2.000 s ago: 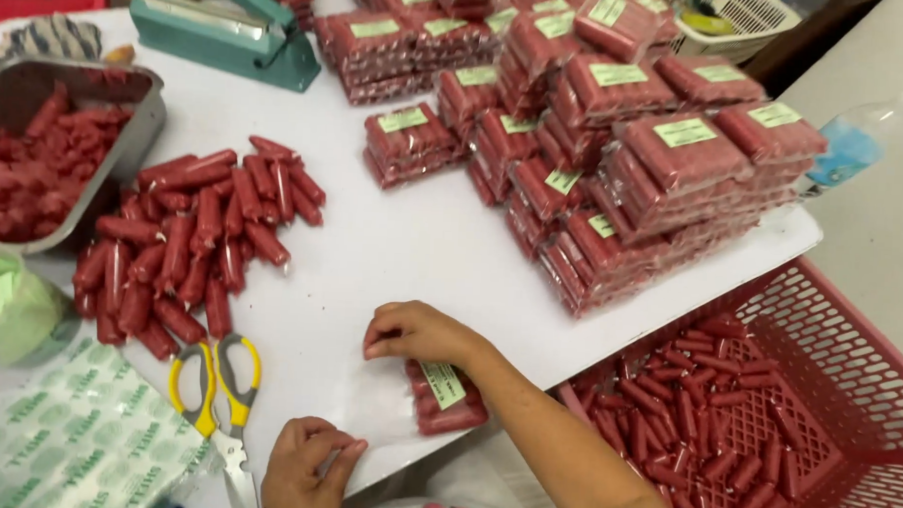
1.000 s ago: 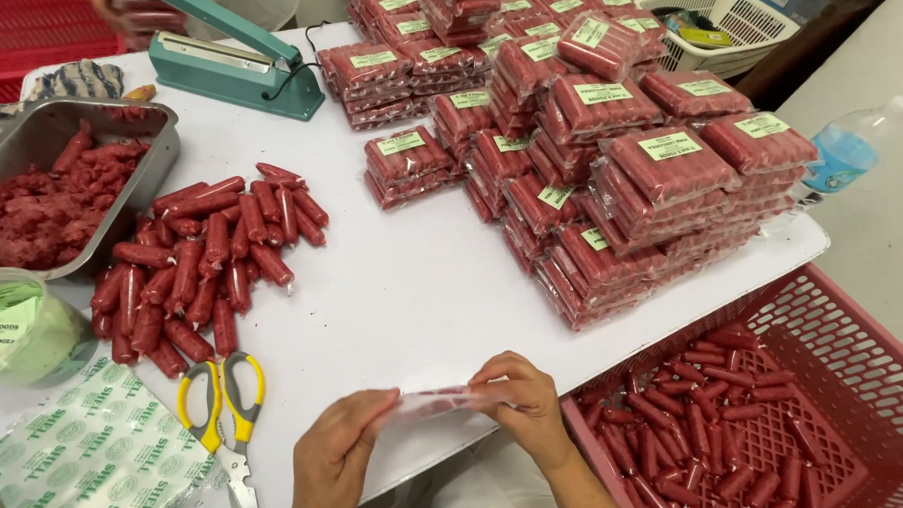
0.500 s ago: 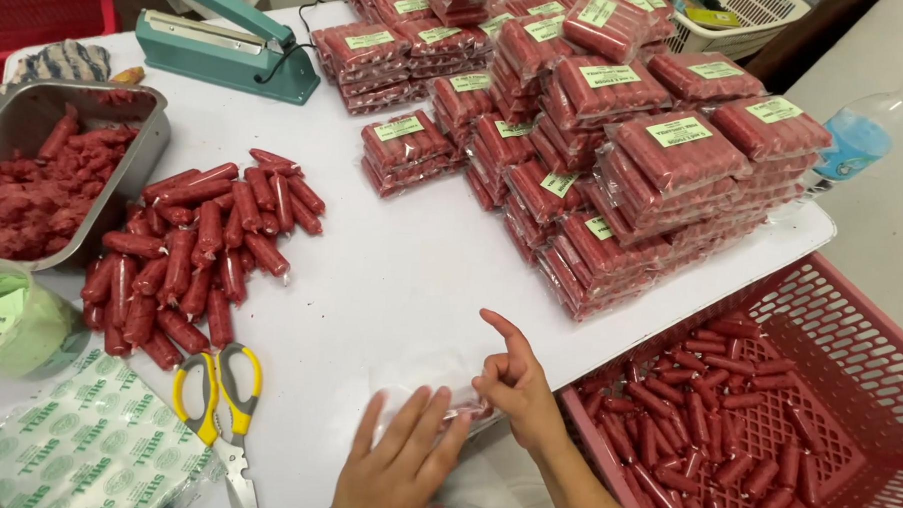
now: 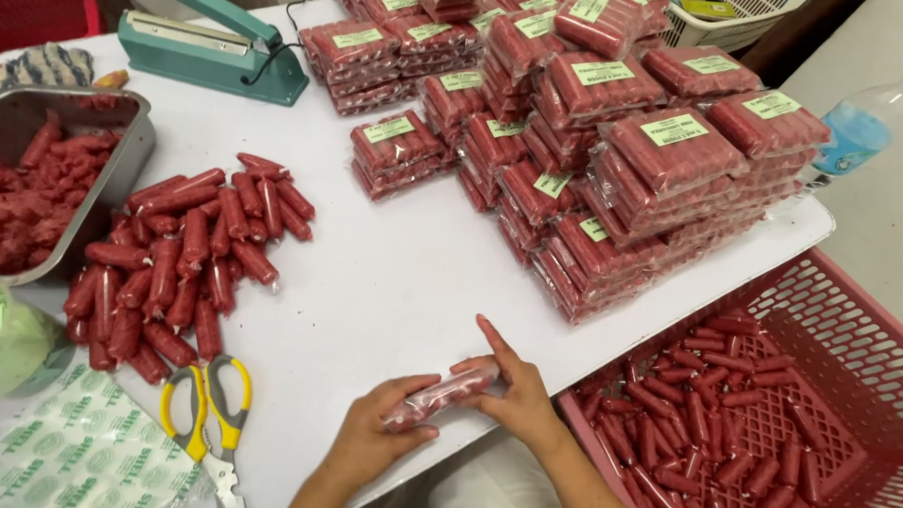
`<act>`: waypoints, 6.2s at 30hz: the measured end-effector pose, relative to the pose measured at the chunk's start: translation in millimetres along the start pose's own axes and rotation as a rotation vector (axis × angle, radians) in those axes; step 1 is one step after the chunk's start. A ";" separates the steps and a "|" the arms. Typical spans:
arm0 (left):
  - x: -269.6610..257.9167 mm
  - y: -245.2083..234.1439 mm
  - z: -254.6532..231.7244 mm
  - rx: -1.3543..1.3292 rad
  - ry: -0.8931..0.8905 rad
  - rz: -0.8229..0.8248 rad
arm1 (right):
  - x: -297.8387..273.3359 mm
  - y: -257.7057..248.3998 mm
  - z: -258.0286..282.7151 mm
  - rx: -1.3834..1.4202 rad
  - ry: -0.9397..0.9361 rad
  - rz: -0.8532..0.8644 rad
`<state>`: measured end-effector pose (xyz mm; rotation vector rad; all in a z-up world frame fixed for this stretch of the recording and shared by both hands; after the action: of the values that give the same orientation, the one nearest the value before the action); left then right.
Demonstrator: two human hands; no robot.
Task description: Packaging small sausages into plastic bags, labeling them, and sealing the bags using an impulse sealer.
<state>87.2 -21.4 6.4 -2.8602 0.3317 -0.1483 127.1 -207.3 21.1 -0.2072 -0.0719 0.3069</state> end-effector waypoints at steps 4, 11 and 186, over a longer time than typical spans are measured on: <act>25.3 -6.3 30.4 -0.076 -0.226 -0.129 | -4.9 -7.6 -22.3 -0.124 0.081 -0.166; 186.0 -124.5 19.8 -0.374 -0.473 -0.471 | -11.7 6.2 26.2 -0.442 -0.387 -0.256; 138.0 -153.3 13.9 1.118 0.140 0.292 | -35.5 61.9 28.0 -0.927 0.075 0.191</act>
<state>255.1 93.4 43.5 -1.6849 0.4872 -0.3440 72.4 -155.1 33.8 -1.1492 -0.1177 0.4398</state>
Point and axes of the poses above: each hand's wrist, its own x-axis towards the middle knuckle, its own y-axis out of the palm, z = x × y, the point moved 9 cm from there along x, towards the middle knuckle
